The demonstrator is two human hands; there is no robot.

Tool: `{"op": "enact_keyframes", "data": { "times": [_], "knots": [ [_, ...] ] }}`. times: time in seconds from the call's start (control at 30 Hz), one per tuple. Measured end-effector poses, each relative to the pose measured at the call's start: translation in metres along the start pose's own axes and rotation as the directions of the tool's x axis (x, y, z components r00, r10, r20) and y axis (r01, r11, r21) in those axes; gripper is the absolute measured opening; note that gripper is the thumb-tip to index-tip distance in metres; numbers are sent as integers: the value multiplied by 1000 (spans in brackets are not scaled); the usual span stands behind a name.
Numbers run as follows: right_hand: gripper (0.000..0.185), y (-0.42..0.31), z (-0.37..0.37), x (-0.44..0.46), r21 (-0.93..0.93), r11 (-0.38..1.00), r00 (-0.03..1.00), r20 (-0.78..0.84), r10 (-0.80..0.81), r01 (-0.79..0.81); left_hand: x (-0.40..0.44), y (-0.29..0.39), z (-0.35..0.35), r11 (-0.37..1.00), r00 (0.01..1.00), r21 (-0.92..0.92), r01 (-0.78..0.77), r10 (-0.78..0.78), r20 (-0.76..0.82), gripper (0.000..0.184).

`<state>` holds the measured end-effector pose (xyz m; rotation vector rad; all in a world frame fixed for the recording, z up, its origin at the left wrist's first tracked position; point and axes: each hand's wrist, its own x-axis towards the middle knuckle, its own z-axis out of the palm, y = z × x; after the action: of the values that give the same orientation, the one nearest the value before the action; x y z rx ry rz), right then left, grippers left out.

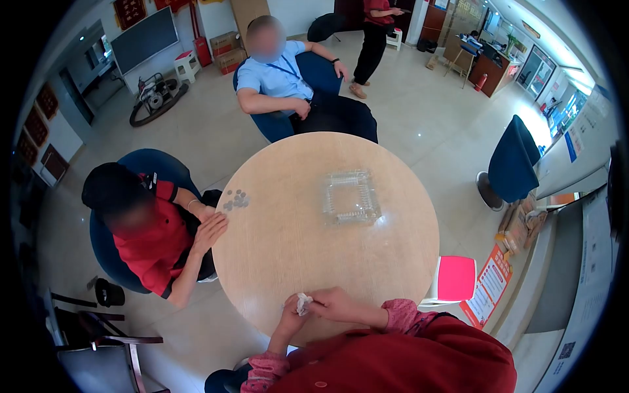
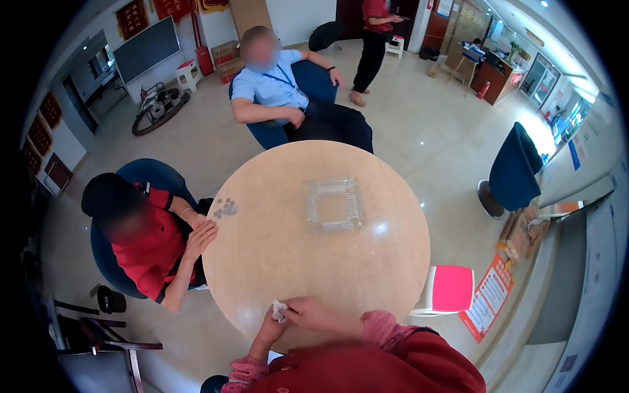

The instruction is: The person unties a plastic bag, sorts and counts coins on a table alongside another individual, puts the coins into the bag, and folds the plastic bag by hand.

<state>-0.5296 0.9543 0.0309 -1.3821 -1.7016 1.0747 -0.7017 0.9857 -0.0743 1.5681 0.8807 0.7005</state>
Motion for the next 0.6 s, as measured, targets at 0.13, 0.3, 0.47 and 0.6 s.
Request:
{"op": "enact_keyframes", "data": {
  "times": [0.13,0.3,0.47,0.6],
  "knots": [
    [25,-5,-7,9,-80,997,997,75,-9,15,4,-11,-1,991,988,-87,97,-86,130,20],
    [26,-5,12,21,-84,996,996,87,8,-1,-3,-41,10,920,991,368,-135,131,38,20],
    [26,0,21,12,174,985,1000,-21,16,-12,2,-28,14,971,989,193,-142,147,-14,25],
    [32,-31,-15,-10,137,986,989,124,82,-99,10,-7,4,989,989,-136,61,-41,144,26]
  ]
}}
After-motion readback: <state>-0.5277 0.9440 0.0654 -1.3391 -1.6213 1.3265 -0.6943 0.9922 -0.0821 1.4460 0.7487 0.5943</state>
